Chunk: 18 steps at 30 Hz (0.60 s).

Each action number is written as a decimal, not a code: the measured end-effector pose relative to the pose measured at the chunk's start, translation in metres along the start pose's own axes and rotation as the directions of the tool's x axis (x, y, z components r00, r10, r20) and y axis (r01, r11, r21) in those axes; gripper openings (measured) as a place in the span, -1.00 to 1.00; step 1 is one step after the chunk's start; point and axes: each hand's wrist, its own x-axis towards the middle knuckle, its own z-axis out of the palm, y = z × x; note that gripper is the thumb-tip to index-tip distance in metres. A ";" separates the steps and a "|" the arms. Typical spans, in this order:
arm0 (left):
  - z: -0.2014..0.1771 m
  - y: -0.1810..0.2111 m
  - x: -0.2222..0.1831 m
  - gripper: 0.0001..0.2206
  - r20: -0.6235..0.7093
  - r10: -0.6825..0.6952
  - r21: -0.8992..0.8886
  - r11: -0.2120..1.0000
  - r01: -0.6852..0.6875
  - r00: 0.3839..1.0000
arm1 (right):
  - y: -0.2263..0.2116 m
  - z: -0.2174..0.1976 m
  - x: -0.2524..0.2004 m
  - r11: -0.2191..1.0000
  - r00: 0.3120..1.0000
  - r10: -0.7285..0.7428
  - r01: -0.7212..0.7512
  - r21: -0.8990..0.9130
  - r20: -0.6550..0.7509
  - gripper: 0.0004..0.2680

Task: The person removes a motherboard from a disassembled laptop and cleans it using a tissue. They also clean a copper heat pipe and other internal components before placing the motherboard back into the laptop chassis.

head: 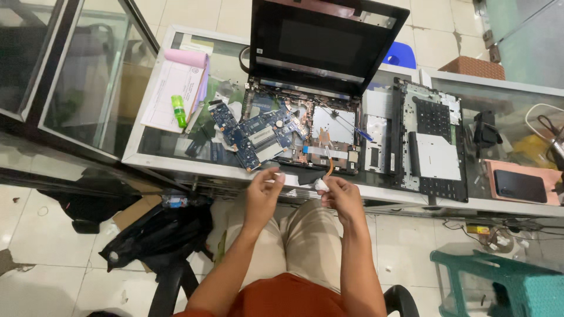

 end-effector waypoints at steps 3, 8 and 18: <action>0.009 -0.026 -0.005 -0.48 0.254 -0.155 -0.324 0.917 0.235 0.955 | 0.005 -0.006 -0.017 0.999 0.997 0.007 -0.010 0.037 0.075 -0.80; 0.014 0.001 -0.025 -0.40 0.542 -0.016 -0.503 0.795 0.340 0.840 | 0.013 -0.011 -0.047 0.997 0.981 0.006 -0.020 0.070 0.192 -0.84; 0.013 0.048 -0.046 -0.48 0.562 -0.064 -0.430 0.829 0.357 0.825 | 0.031 -0.019 -0.086 0.991 0.881 -0.124 0.131 0.016 0.457 -0.88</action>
